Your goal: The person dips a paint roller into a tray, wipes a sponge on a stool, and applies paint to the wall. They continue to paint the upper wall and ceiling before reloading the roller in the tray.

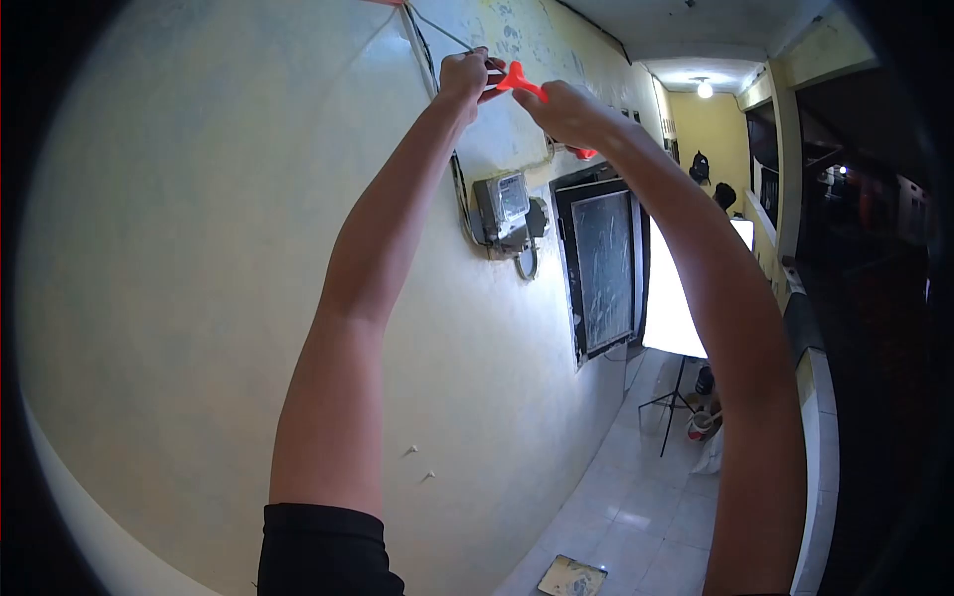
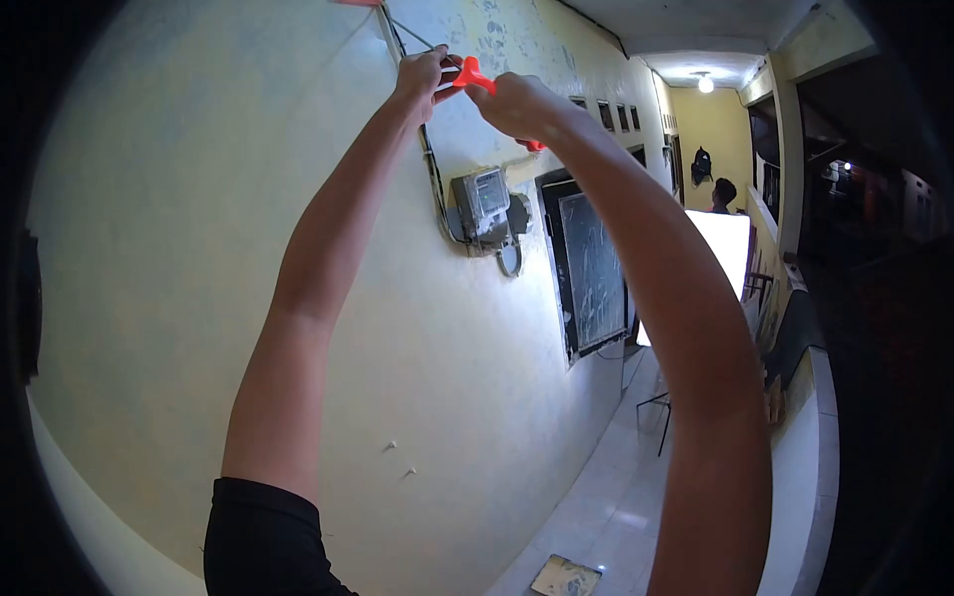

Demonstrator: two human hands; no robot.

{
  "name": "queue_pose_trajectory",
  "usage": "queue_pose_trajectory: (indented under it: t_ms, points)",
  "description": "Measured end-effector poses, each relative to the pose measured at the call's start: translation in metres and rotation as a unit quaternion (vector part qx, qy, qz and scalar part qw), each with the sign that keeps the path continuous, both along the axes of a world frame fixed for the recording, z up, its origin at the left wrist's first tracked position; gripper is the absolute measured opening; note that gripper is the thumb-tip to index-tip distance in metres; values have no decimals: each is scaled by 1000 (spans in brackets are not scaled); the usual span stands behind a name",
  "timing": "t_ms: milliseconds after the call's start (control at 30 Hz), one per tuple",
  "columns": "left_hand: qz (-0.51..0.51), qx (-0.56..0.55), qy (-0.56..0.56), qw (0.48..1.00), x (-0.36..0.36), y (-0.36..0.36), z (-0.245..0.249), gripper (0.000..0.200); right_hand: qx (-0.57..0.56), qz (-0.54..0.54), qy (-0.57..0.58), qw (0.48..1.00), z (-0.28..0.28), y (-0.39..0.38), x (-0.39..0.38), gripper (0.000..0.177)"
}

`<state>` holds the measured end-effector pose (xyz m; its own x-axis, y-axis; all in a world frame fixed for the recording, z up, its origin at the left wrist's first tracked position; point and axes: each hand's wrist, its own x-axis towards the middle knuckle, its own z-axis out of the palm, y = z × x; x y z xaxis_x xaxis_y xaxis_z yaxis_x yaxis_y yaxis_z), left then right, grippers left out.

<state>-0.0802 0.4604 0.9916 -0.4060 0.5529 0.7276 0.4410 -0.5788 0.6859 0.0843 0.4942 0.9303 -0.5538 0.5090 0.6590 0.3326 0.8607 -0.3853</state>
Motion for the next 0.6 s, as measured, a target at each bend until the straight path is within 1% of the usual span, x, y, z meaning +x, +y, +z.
queue_pose_trajectory:
  t_ms: [33,100,167,233,300,333,367,400,433,467,500,533,567,600]
  points:
    - [0,-3,-2,1000,-2,-1,-13,30,-3,0,-2,1000,-12,0,4,60]
    - [-53,-61,-27,996,-1,-5,-58,32,-51,28,-52,997,-54,-3,19,59]
    - [-99,-148,-48,983,9,-20,-117,33,-83,38,-72,993,-112,-14,47,63]
    - [-117,-191,-30,974,16,-29,-160,33,-83,74,-47,993,-162,-14,66,56]
    - [-121,-181,-29,976,20,-27,-158,32,-67,74,-36,994,-170,-2,68,54]
    - [-122,-170,-31,977,21,-29,-155,32,-53,77,-27,995,-165,-12,66,53]
    - [-129,-138,-49,981,23,-28,-141,30,-69,61,-47,995,-142,-14,67,53]
    - [-133,-95,-72,984,27,-27,-120,28,-20,33,-41,998,-117,-15,62,55]
    - [-156,-38,-64,985,17,-14,-94,26,-10,3,-97,995,-84,6,50,59]
    - [-155,-10,-71,985,14,-5,-62,25,49,-13,-61,997,-50,16,41,66]
    - [-130,-3,-64,989,17,1,-27,34,28,-8,-83,996,-9,13,42,71]
    - [-119,26,-65,990,24,0,5,34,92,-62,-72,991,27,18,40,69]
    - [-108,54,-64,991,26,6,34,35,101,-74,-74,989,54,-6,50,70]
    - [-151,46,-66,985,9,33,76,30,128,-76,-37,988,78,12,44,70]
